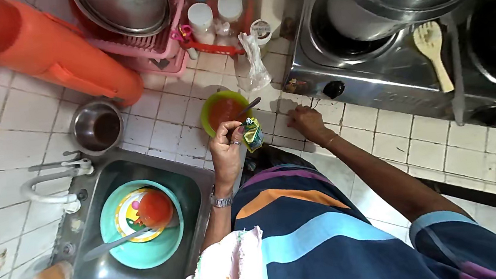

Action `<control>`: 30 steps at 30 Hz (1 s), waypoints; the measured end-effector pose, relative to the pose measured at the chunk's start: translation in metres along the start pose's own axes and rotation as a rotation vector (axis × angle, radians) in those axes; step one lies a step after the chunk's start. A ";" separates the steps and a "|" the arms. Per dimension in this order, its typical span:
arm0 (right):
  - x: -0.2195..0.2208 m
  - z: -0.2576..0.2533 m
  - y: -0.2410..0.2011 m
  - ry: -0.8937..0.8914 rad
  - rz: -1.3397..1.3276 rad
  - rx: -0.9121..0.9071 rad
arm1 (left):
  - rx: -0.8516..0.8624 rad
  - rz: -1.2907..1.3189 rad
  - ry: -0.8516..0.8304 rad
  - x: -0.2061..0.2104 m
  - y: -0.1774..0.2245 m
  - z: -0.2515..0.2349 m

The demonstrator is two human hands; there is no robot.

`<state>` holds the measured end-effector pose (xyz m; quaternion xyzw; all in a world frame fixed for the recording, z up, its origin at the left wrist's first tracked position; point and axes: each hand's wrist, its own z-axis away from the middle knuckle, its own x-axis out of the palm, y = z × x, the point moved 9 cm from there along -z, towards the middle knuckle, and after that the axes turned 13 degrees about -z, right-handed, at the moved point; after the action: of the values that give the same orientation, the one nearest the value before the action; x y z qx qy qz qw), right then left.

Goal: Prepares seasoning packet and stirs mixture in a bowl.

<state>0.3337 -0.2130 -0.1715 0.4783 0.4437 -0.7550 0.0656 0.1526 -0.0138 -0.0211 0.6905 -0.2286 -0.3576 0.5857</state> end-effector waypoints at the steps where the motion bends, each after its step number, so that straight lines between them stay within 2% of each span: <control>1: 0.001 0.000 0.002 -0.013 -0.010 0.013 | 0.000 0.008 0.002 0.000 0.000 0.000; 3: -0.003 -0.001 -0.001 -0.025 -0.110 0.039 | -0.001 0.007 -0.001 0.001 0.001 0.001; 5: -0.025 -0.001 -0.025 -0.010 -0.351 0.036 | 0.000 -0.005 0.000 0.000 0.003 0.001; 9: -0.086 -0.002 -0.109 0.091 -1.088 -0.118 | 0.052 -0.093 0.013 0.000 0.006 0.002; 11: -0.112 0.002 -0.149 0.110 -1.248 -0.254 | 0.086 -0.152 0.016 0.002 0.008 0.002; 13: -0.126 0.011 -0.184 0.071 -1.200 -0.379 | 0.119 -0.208 0.020 0.004 0.014 0.002; 16: -0.124 0.013 -0.208 0.023 -1.073 -0.476 | 0.177 -0.254 0.033 0.005 0.024 0.003; 22: -0.122 0.013 -0.214 0.037 -0.848 -0.564 | 0.189 -0.288 0.056 0.003 0.027 0.003; 30: -0.125 0.003 -0.208 -0.013 -0.887 -0.554 | 0.175 -0.256 0.059 0.008 0.029 -0.006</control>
<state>0.2893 -0.1316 0.0533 0.2044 0.7863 -0.5674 -0.1338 0.1651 -0.0218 0.0057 0.7726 -0.1518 -0.3877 0.4794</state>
